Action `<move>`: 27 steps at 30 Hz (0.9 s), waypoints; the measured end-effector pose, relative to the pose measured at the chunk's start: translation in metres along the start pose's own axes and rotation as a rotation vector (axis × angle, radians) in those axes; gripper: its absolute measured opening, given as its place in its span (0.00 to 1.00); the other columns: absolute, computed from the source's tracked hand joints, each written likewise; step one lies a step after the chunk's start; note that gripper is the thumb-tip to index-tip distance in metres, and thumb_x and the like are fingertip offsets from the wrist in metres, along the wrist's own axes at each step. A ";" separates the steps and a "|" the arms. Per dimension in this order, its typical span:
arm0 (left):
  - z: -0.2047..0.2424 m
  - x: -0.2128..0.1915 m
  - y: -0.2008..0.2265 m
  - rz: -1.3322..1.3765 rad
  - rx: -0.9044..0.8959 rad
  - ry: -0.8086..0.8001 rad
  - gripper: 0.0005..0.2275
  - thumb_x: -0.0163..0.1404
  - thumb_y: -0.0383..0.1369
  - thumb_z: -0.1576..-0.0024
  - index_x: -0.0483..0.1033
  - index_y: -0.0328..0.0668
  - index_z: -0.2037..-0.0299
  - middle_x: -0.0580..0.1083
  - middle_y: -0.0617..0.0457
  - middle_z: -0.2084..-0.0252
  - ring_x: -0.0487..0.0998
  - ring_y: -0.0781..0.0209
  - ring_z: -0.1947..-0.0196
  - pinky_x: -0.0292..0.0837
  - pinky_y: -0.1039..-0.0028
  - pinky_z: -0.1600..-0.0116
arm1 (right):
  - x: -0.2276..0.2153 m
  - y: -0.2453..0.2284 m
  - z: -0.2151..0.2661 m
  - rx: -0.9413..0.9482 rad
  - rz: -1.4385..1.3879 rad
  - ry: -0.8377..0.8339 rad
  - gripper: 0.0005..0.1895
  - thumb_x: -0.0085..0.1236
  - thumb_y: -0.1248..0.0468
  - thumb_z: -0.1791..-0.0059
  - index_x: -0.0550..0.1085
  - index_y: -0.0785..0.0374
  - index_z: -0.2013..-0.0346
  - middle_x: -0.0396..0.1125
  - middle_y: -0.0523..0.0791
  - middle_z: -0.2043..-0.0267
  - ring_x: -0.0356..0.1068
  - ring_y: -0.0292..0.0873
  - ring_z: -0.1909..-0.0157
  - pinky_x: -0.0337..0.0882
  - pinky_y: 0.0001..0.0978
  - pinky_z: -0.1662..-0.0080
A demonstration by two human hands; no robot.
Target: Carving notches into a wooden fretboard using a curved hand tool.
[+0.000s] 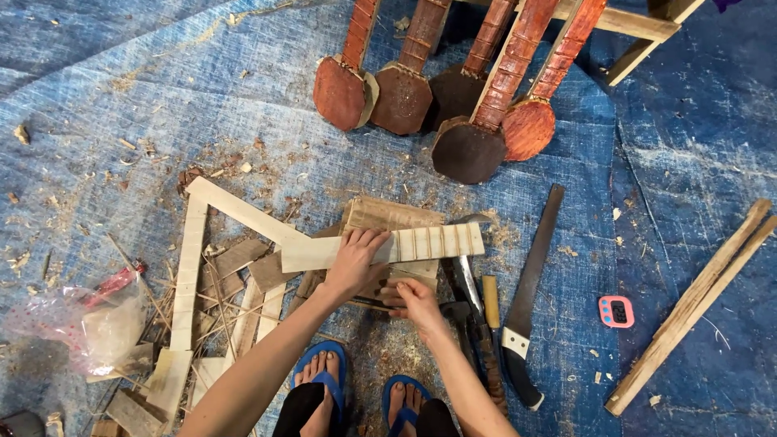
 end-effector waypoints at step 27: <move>0.034 0.019 -0.009 -0.174 -0.106 0.059 0.28 0.53 0.32 0.41 0.60 0.44 0.29 0.60 0.41 0.29 0.47 0.33 0.25 0.39 0.40 0.27 | 0.029 -0.066 0.031 -0.386 1.343 0.000 0.44 0.46 0.70 0.47 0.36 0.58 0.22 0.69 0.50 0.80 0.61 0.41 0.84 0.60 0.31 0.74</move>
Point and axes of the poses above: each hand's wrist, its own z-axis away from the middle knuckle, its own x-axis out of the palm, y = z × x, the point moved 10 cm from there along -z, towards the middle knuckle
